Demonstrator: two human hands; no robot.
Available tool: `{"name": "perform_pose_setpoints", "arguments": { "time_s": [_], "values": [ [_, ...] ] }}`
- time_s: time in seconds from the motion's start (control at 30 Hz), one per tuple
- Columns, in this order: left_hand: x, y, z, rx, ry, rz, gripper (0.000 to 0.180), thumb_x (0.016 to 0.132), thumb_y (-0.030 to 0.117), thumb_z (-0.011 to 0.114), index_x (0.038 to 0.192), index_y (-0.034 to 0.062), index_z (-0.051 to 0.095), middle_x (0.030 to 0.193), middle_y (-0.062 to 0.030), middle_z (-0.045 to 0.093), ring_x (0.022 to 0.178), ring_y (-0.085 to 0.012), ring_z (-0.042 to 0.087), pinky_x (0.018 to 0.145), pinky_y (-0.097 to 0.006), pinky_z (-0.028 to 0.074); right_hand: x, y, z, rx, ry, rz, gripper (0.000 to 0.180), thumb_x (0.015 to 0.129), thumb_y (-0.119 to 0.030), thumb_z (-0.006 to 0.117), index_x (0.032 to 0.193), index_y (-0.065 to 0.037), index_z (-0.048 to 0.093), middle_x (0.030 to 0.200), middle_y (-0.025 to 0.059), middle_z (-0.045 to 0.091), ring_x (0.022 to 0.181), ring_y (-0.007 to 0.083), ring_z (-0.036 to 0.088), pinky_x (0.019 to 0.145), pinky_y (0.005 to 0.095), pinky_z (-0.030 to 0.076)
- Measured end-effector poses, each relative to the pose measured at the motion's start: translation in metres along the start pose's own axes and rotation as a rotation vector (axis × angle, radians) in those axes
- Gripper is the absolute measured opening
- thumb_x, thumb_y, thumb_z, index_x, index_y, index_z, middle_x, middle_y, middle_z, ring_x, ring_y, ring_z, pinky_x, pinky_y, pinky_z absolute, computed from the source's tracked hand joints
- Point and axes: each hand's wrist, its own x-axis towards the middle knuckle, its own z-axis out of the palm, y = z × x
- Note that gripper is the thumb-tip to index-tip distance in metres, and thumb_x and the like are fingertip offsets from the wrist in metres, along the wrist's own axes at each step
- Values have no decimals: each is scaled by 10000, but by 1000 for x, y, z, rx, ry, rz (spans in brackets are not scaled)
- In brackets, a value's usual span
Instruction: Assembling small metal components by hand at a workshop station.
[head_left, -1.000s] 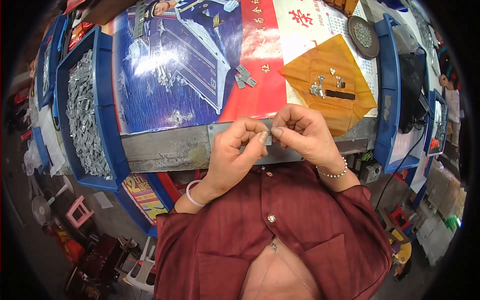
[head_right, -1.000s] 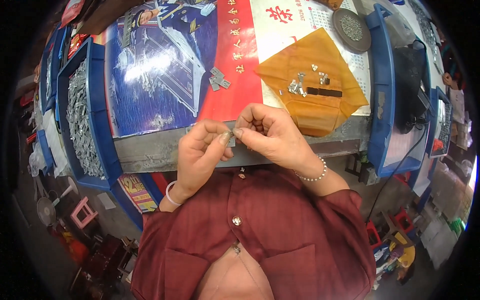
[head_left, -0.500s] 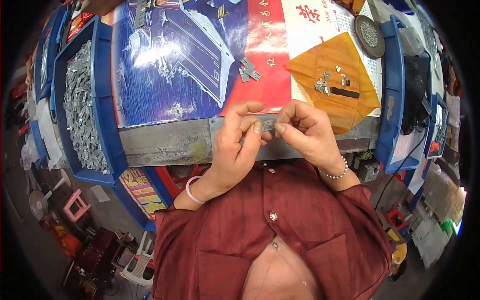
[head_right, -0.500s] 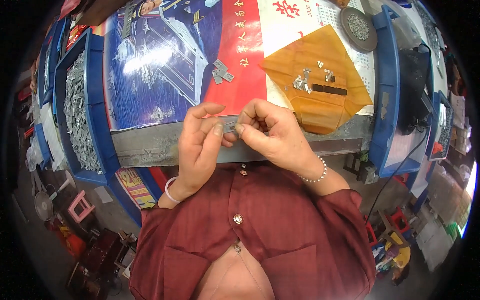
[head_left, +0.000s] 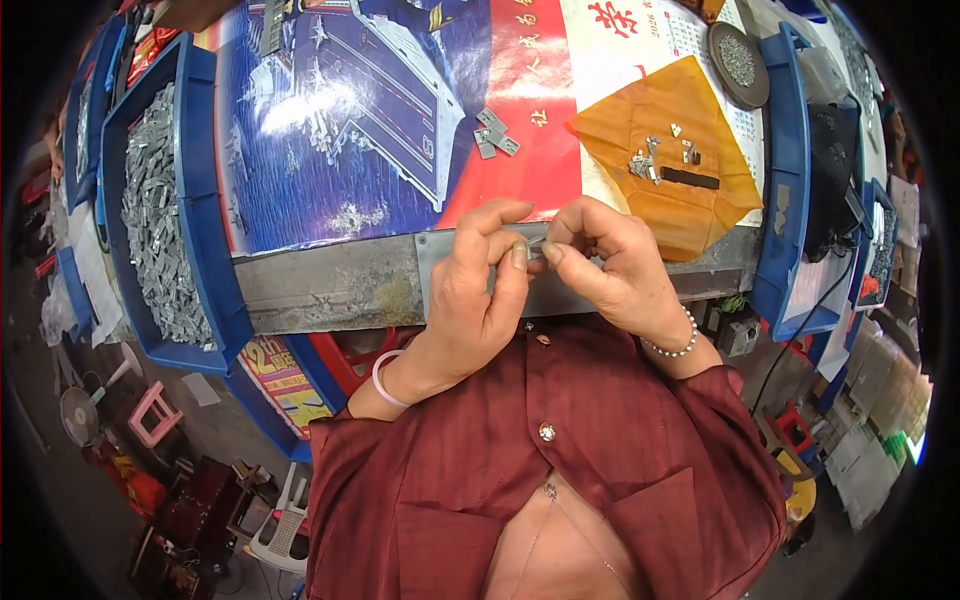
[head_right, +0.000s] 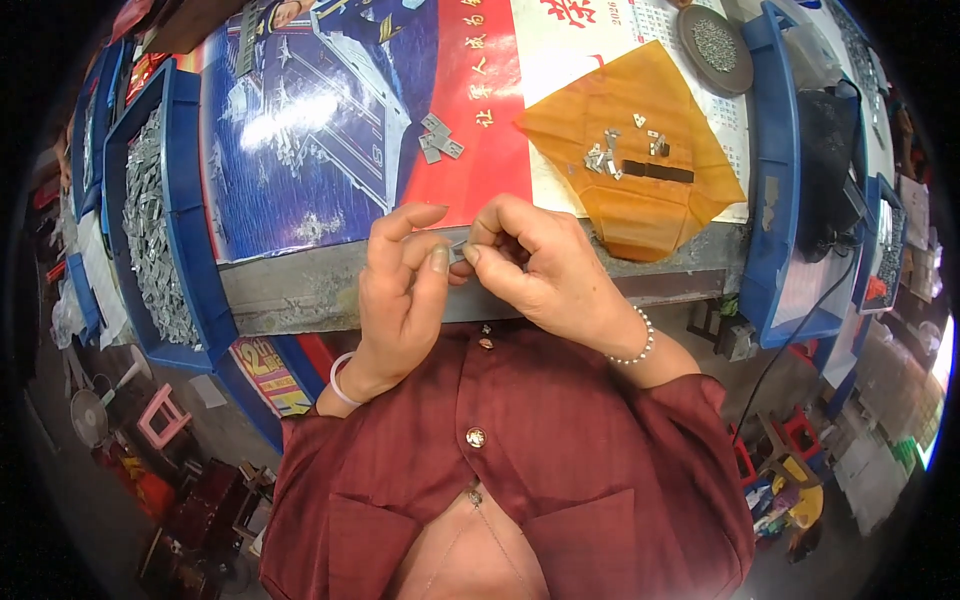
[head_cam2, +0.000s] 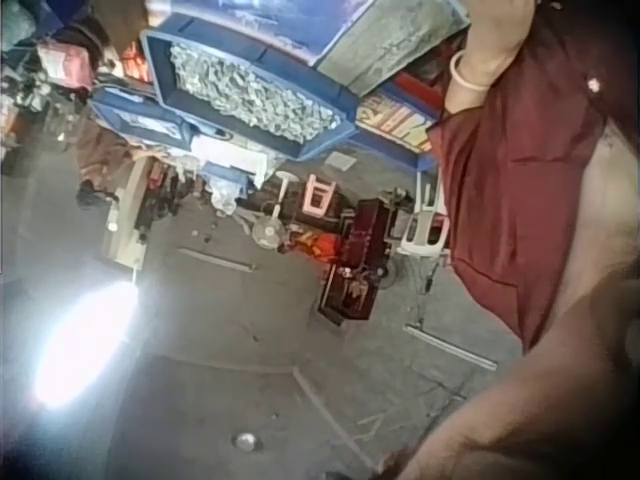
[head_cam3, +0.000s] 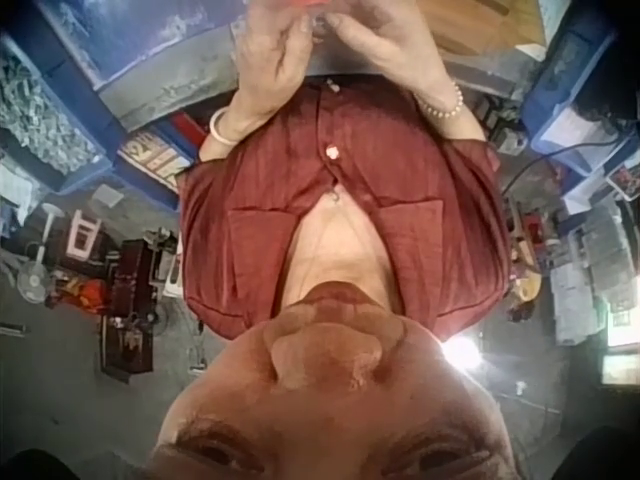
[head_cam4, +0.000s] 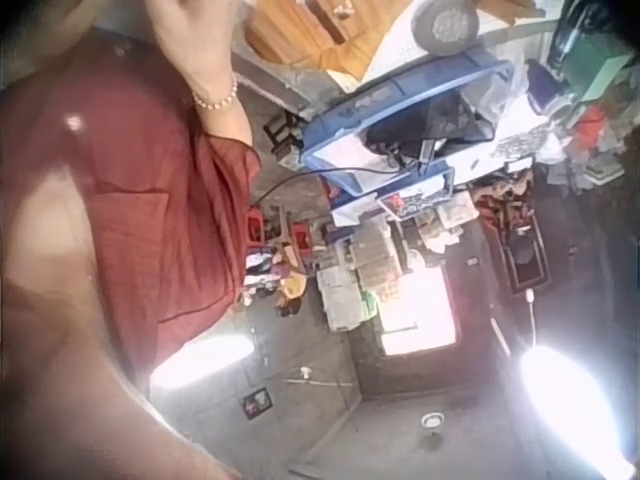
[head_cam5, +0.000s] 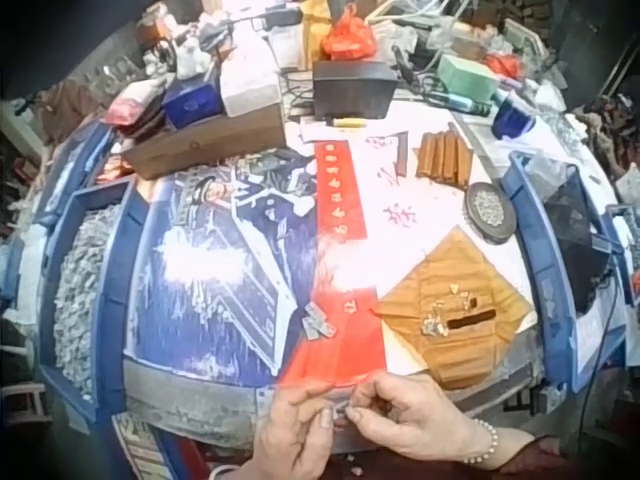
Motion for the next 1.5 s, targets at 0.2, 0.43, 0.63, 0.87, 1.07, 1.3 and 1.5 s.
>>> {"name": "perform_pose_setpoints", "arguments": {
  "time_s": [0.2,0.43,0.63,0.87,1.07,1.3,1.5],
  "values": [
    [4,-5,1,188,51,267,274,856,-102,514,1123,-78,454,1117,-206,585,723,-244,664,614,-325,527,1,-3,6,28,74,5,81,886,-52,582,886,13,534,796,38,584,703,86,564,628,235,464],
    [1,-8,4,194,98,310,344,829,-119,539,1160,-74,455,1111,-202,591,764,-287,665,648,-351,533,3,-2,7,-16,76,-67,111,887,-71,591,878,12,517,771,58,569,678,102,539,607,252,443],
    [-1,-12,4,228,165,395,347,827,-123,555,1157,-61,467,1054,-186,606,761,-261,661,649,-332,532,2,-2,16,172,165,-19,85,904,-46,583,894,6,517,796,54,584,700,96,565,618,239,452],
    [-6,-12,1,123,98,306,275,884,-65,539,1151,-65,477,1031,-132,584,811,-171,608,746,-262,483,6,-8,12,473,69,99,105,925,-56,595,989,19,560,879,41,619,800,78,606,696,226,496],
    [-4,-6,2,-172,-19,-65,269,930,-46,446,1197,-34,408,929,-83,608,798,-101,587,724,-226,479,9,7,4,575,-25,207,132,928,-88,594,1025,2,596,859,26,635,809,75,611,665,205,480],
    [-5,-6,-2,-317,-69,-208,299,950,-26,412,1242,-20,347,886,-62,612,797,-74,575,717,-210,468,7,3,4,600,-27,248,218,901,-46,560,1107,21,586,861,23,631,815,74,608,685,210,477],
    [-3,-4,-1,-163,-60,-114,305,929,-30,445,1227,-30,384,829,-68,634,754,-92,607,696,-223,480,4,6,6,552,-16,193,247,872,-3,511,1107,49,569,893,32,601,813,72,598,749,219,484]
  ]
}}
